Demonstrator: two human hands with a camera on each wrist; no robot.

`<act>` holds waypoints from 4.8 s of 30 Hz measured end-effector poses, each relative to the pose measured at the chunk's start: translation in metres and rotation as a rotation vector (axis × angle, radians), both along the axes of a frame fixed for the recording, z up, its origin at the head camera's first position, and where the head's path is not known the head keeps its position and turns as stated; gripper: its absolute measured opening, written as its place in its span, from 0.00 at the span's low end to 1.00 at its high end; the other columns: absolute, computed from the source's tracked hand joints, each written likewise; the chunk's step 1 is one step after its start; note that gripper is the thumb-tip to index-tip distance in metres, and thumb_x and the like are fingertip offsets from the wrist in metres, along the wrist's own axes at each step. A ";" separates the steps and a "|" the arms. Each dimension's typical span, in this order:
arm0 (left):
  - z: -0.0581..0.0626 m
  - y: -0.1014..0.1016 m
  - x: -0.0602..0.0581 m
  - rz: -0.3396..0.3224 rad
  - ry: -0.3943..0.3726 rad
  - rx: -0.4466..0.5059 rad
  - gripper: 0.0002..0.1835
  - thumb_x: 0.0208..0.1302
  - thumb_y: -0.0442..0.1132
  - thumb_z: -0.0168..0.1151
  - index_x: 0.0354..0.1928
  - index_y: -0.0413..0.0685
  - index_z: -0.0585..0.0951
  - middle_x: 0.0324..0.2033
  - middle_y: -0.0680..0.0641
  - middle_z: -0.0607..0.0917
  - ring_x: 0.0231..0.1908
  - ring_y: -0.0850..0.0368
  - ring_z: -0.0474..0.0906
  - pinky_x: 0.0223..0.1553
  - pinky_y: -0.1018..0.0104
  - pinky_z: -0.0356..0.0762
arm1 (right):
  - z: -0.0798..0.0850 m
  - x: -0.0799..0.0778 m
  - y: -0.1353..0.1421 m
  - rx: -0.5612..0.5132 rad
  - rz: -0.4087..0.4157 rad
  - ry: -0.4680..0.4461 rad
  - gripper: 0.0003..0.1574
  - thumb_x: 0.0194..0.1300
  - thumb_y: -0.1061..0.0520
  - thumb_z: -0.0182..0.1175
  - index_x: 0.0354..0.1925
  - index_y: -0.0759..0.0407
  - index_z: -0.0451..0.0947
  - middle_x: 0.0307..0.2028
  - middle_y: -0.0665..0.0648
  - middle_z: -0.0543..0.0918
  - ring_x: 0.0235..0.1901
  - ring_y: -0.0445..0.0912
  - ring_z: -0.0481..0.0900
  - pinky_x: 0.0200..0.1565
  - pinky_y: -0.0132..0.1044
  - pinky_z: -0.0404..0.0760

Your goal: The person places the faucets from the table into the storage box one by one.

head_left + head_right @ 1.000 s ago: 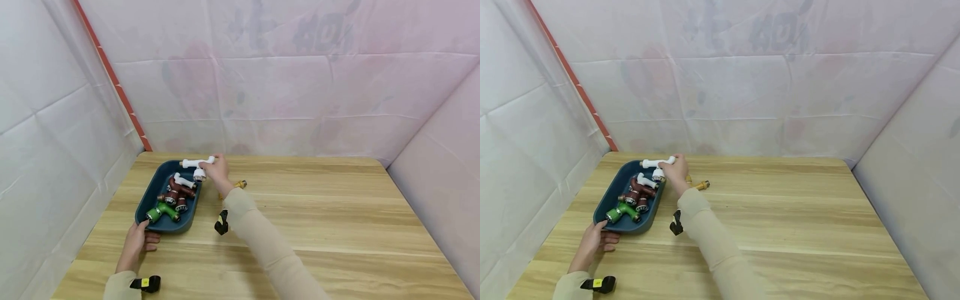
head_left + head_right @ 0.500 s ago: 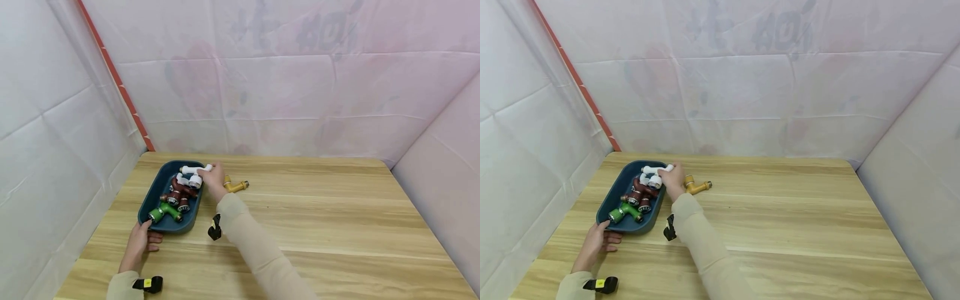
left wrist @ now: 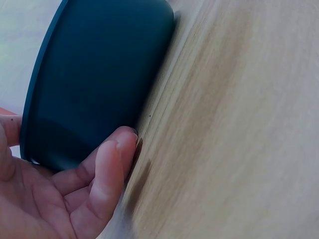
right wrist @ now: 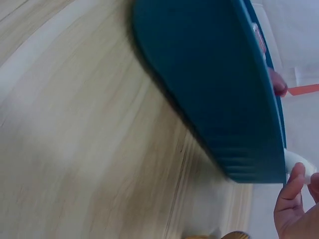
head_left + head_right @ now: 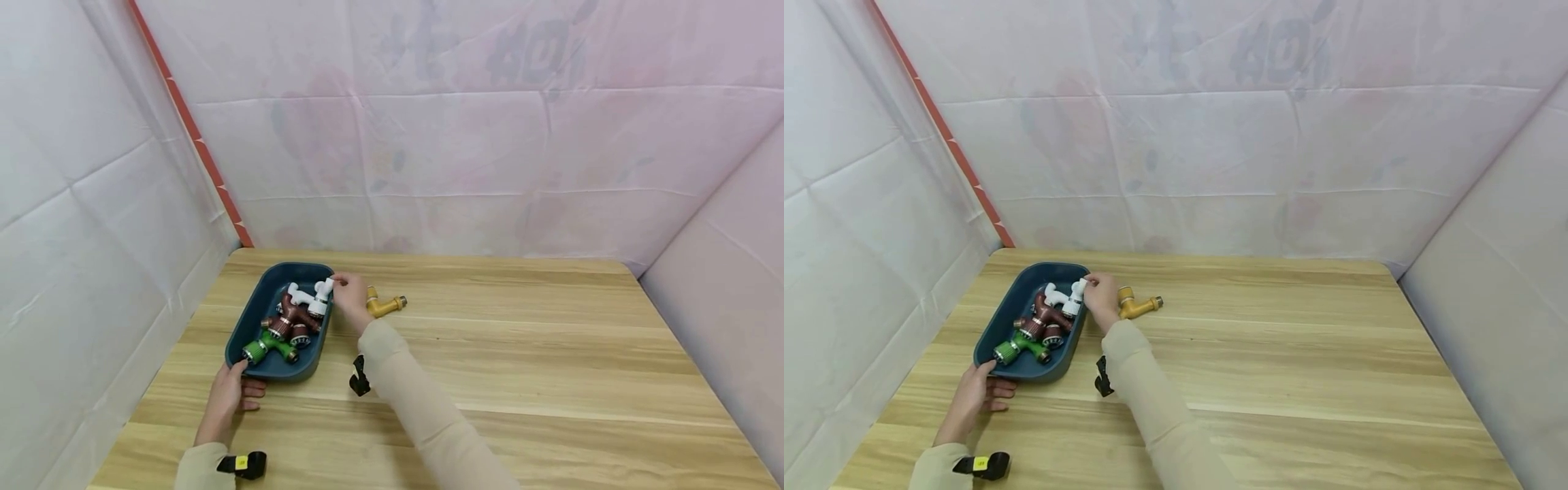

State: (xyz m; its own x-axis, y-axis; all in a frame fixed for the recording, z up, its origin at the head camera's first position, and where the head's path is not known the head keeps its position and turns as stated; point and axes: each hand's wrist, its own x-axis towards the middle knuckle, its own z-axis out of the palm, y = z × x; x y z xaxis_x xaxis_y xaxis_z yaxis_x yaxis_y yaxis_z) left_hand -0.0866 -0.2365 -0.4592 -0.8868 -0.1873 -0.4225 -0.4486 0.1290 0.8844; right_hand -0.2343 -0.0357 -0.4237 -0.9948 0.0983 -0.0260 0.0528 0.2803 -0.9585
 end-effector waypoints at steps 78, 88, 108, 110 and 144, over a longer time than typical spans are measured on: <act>-0.002 -0.002 -0.005 0.026 0.023 -0.025 0.25 0.70 0.44 0.30 0.61 0.31 0.52 0.19 0.46 0.80 0.19 0.56 0.77 0.18 0.61 0.79 | -0.024 -0.017 0.115 0.597 0.446 0.054 0.19 0.43 0.53 0.73 0.38 0.53 0.84 0.53 0.59 0.69 0.55 0.54 0.59 0.56 0.53 0.56; -0.002 -0.002 -0.006 0.032 0.032 -0.024 0.25 0.70 0.43 0.30 0.61 0.32 0.52 0.19 0.46 0.80 0.19 0.57 0.77 0.18 0.61 0.79 | -0.030 -0.021 0.117 0.626 0.428 0.032 0.19 0.43 0.51 0.73 0.37 0.52 0.83 0.53 0.57 0.68 0.55 0.55 0.56 0.54 0.52 0.55; -0.005 -0.003 -0.007 0.036 0.023 -0.014 0.25 0.70 0.44 0.31 0.61 0.32 0.52 0.20 0.46 0.80 0.19 0.56 0.77 0.20 0.60 0.80 | -0.046 -0.036 0.129 0.547 0.548 -0.013 0.20 0.44 0.60 0.72 0.40 0.56 0.83 0.53 0.58 0.68 0.56 0.55 0.58 0.59 0.50 0.59; -0.005 -0.002 -0.007 0.040 0.024 -0.013 0.25 0.70 0.44 0.31 0.62 0.33 0.52 0.20 0.46 0.80 0.19 0.57 0.77 0.20 0.61 0.80 | -0.047 -0.036 0.128 0.544 0.539 -0.022 0.20 0.44 0.60 0.72 0.40 0.57 0.83 0.53 0.59 0.68 0.56 0.55 0.58 0.59 0.49 0.59; -0.005 -0.001 -0.006 0.042 0.027 -0.020 0.25 0.70 0.44 0.31 0.61 0.33 0.53 0.19 0.47 0.80 0.19 0.57 0.77 0.20 0.61 0.80 | -0.049 -0.031 0.119 0.348 0.392 -0.010 0.18 0.45 0.59 0.72 0.38 0.62 0.83 0.41 0.58 0.82 0.44 0.50 0.76 0.46 0.39 0.76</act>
State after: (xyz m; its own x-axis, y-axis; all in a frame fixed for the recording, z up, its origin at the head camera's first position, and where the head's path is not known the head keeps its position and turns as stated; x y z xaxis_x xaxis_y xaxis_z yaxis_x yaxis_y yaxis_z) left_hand -0.0924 -0.2377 -0.4646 -0.8890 -0.2327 -0.3944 -0.4302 0.1288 0.8935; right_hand -0.2652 0.0834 -0.4726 -0.9585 -0.2768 -0.0677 -0.1115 0.5827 -0.8050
